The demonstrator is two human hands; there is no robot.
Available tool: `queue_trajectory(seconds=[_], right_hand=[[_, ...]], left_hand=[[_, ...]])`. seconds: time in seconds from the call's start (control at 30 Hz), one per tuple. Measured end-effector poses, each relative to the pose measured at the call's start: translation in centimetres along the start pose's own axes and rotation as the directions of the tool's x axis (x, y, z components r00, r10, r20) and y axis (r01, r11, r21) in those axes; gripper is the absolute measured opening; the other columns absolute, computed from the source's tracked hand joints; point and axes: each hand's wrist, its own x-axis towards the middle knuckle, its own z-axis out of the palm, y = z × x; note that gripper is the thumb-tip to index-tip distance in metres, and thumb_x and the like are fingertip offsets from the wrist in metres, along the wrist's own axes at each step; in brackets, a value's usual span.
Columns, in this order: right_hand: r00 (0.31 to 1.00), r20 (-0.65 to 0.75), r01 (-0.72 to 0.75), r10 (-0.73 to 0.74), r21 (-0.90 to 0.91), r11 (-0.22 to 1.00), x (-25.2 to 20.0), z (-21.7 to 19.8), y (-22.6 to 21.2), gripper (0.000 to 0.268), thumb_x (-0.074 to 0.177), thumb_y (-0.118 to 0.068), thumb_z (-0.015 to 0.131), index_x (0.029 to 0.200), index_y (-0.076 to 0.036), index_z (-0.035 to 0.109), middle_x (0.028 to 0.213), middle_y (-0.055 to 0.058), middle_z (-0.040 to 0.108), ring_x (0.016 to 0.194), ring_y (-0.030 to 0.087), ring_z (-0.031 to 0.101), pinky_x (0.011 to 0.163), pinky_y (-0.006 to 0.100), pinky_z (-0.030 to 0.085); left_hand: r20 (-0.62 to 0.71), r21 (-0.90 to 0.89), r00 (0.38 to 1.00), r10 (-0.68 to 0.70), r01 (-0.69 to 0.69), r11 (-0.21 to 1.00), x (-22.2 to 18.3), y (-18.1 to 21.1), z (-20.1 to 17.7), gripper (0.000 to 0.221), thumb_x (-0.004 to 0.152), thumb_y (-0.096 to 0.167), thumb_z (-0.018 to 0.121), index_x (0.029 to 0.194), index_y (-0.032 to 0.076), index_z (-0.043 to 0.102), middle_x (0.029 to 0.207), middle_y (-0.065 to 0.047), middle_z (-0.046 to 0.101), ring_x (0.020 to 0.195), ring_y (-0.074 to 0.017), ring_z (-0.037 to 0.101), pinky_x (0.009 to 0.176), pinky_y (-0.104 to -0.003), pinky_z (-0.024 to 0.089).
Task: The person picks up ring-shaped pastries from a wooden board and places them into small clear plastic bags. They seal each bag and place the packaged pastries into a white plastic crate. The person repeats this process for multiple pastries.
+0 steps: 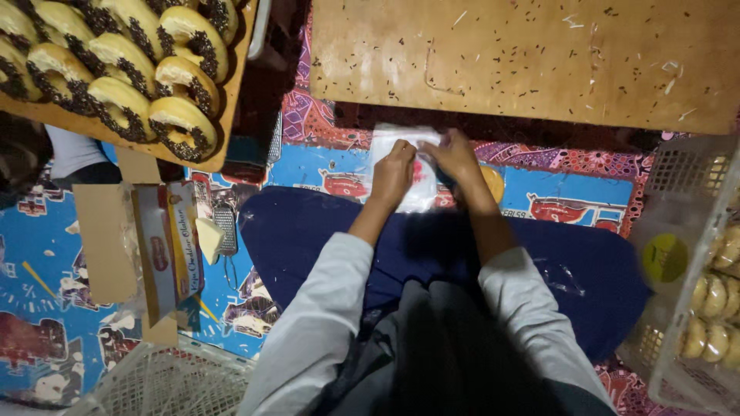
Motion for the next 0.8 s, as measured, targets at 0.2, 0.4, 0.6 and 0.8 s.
queue_trajectory(seconds=[0.2, 0.4, 0.6, 0.8], right_hand=[[0.948, 0.072, 0.294, -0.311, 0.177, 0.939, -5.0, -4.1, -8.7, 0.018, 0.094, -0.009, 0.073, 0.105, 0.005, 0.074, 0.097, 0.016, 0.076, 0.092, 0.033, 0.074, 0.080, 0.037, 0.057], [0.735, -0.207, 0.620, -0.646, -0.182, 0.763, -11.6, -7.6, -14.9, 0.031, 0.096, -0.006, 0.072, 0.123, 0.008, 0.065, 0.127, 0.025, 0.065, 0.120, 0.040, 0.065, 0.103, 0.041, 0.053], [0.818, -0.138, 0.561, -0.558, -0.022, 0.827, -7.8, -10.0, -15.7, 0.051, 0.102, -0.003, 0.063, 0.150, 0.007, 0.050, 0.155, 0.030, 0.048, 0.143, 0.043, 0.050, 0.119, 0.044, 0.042], [0.637, 0.153, 0.768, -0.756, -0.207, 0.606, -2.2, -11.3, -16.8, 0.043, 0.094, -0.017, 0.071, 0.133, -0.001, 0.063, 0.135, 0.027, 0.059, 0.129, 0.043, 0.055, 0.109, 0.044, 0.043]], left_hand=[[-0.309, -0.549, 0.903, -0.297, 0.085, 0.831, -0.2, 4.0, -5.3, 0.068, 0.083, 0.000, 0.069, 0.145, -0.003, 0.041, 0.120, -0.022, 0.059, 0.072, -0.0182, 0.063, 0.068, -0.032, 0.057], [-0.304, -0.586, 0.839, -0.452, 0.210, 0.783, 0.8, 6.1, -6.7, 0.027, 0.094, 0.002, 0.062, 0.121, 0.003, 0.060, 0.095, -0.011, 0.074, 0.071, -0.0124, 0.067, 0.063, -0.027, 0.055], [-0.431, -0.229, 0.853, 0.294, -0.418, 0.879, 0.8, 12.8, -8.6, 0.013, 0.091, 0.012, 0.077, 0.103, 0.008, 0.075, 0.099, -0.007, 0.075, 0.094, -0.0245, 0.072, 0.084, -0.038, 0.058], [0.287, -0.760, 0.913, -0.289, 0.034, -0.649, 11.5, 10.2, -9.7, 0.056, 0.086, 0.010, 0.077, 0.137, 0.023, 0.059, 0.127, -0.003, 0.062, 0.116, -0.0228, 0.063, 0.104, -0.043, 0.049]])
